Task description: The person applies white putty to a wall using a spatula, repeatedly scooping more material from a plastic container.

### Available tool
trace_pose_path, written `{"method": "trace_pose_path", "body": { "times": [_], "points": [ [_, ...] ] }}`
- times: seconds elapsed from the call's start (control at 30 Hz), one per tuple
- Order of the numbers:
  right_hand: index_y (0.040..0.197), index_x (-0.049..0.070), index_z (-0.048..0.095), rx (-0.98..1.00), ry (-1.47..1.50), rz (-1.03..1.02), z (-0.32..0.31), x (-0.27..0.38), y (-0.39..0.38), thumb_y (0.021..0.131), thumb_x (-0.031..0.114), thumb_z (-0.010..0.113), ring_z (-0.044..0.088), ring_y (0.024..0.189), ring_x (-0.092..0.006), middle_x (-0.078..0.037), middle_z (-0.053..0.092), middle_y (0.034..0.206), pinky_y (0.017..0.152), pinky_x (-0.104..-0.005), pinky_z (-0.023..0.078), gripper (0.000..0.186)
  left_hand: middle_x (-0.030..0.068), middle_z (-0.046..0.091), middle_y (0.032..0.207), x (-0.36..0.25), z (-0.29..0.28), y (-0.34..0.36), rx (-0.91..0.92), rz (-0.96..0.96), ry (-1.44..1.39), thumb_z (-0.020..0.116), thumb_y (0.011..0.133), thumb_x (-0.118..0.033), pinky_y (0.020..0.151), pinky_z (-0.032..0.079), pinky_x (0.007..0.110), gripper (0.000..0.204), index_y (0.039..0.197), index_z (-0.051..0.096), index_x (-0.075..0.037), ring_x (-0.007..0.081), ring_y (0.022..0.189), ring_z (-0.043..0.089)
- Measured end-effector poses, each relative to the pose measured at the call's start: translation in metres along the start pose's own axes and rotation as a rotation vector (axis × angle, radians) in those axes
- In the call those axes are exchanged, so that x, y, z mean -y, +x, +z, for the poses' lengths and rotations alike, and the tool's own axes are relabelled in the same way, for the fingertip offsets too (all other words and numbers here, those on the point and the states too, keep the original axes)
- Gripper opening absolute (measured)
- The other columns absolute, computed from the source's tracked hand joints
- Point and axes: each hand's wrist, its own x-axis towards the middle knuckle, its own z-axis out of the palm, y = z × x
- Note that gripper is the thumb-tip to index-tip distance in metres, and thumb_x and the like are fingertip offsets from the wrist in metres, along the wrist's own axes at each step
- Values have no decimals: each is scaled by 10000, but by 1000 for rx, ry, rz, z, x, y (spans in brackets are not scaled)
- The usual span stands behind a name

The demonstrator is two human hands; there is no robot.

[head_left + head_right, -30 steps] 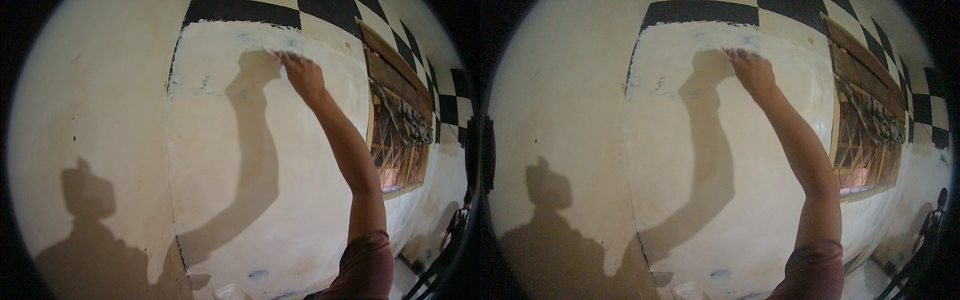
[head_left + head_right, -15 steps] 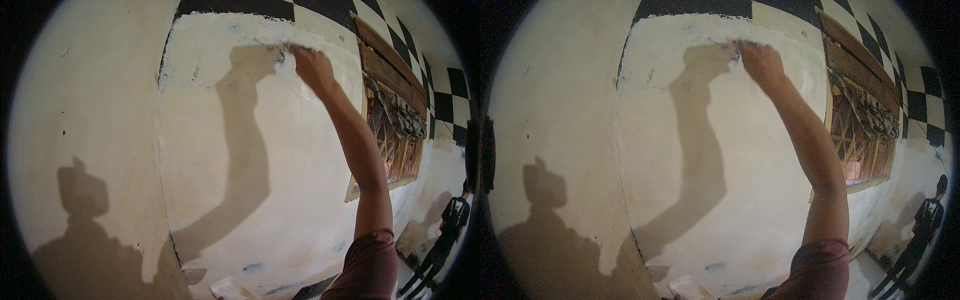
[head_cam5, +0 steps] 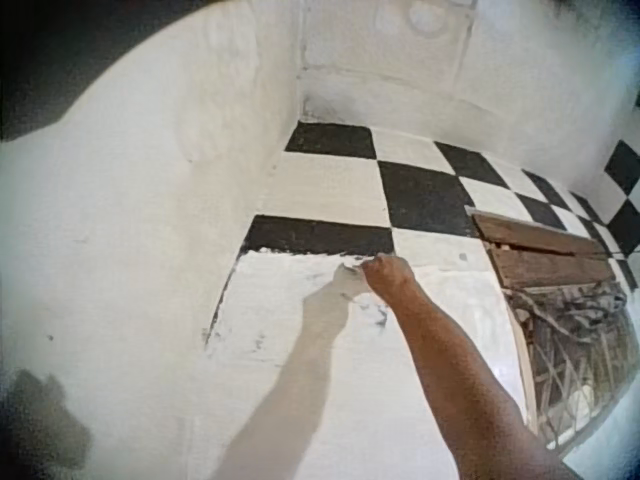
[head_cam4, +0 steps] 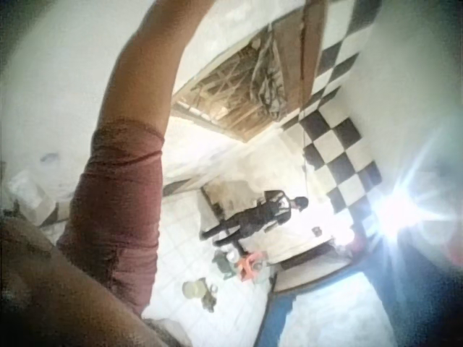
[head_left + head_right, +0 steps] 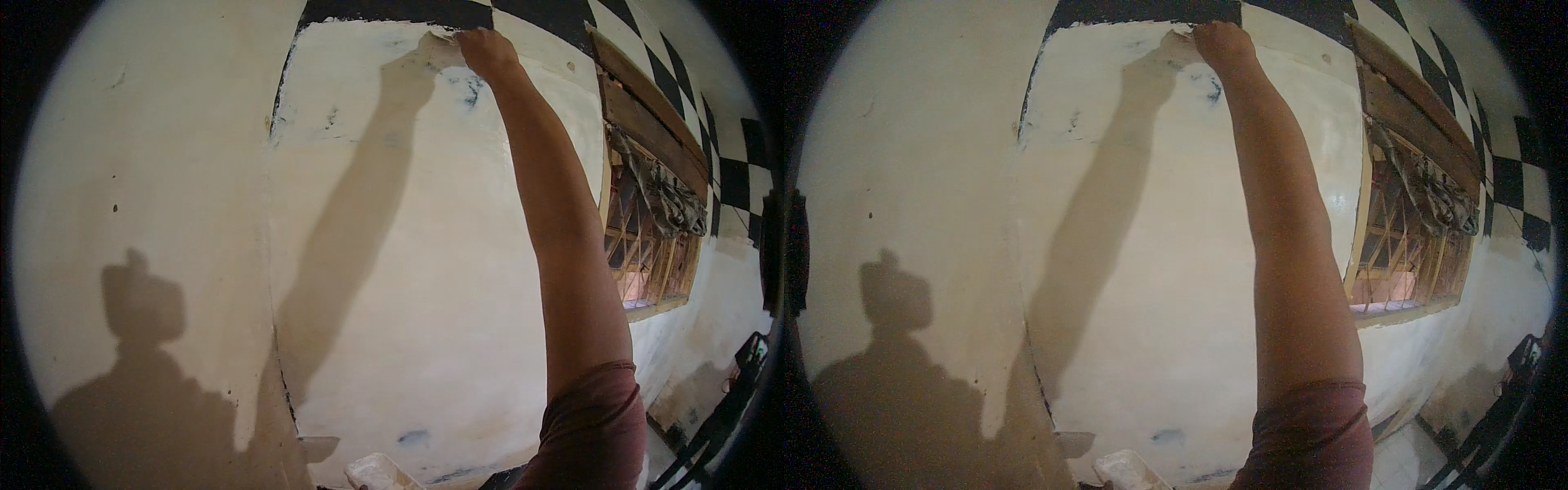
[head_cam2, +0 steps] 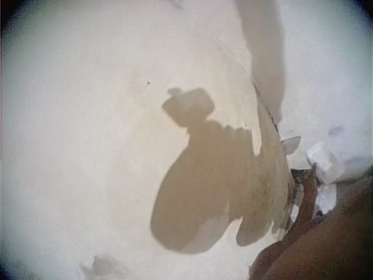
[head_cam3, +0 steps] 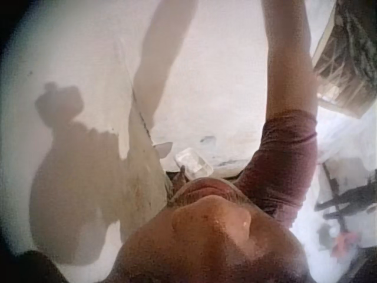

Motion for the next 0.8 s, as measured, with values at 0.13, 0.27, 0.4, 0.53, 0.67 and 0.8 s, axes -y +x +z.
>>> {"method": "trace_pose_path", "body": {
  "times": [0.13,0.27,0.4,0.53,0.67,0.8],
  "points": [
    [1010,98,652,-69,15,-191,-2,26,-57,868,120,536,682,825,-296,-111,686,920,681,-403,572,184,-19,460,683,21,15,72,36,110,-38,548,893,-282,537,374,266,261,895,683,-58,95,603,433],
    [1064,118,651,89,126,-260,-27,44,-120,830,45,527,680,796,-311,-94,683,984,695,-415,569,275,-9,474,707,30,19,99,46,148,-35,547,888,-261,553,382,268,247,899,683,-55,100,626,446],
    [1138,147,633,-59,79,-83,-39,-1,-87,830,21,511,679,827,-312,-110,673,1039,703,-407,569,355,1,487,730,36,35,119,59,180,-63,546,883,-241,569,390,269,234,903,682,-51,104,648,459],
    [1183,129,616,-77,-5,14,-16,-36,-38,846,14,528,663,915,-328,-130,676,1031,775,-414,559,367,10,501,753,39,45,133,65,209,-82,545,878,-220,585,397,271,221,907,681,-48,109,671,472],
    [1102,156,637,-70,-74,-2,10,-53,-22,902,148,527,672,911,-309,-136,670,1010,744,-416,576,229,20,514,776,43,52,138,70,235,-101,544,874,-200,601,405,272,210,911,681,-45,113,693,485],
    [1070,145,645,66,-74,-20,10,-33,-48,900,146,524,673,888,-315,-133,671,999,774,-415,565,209,30,528,800,47,60,141,80,245,-127,544,869,-179,617,413,274,200,915,680,-41,118,716,498]
  ]
}}
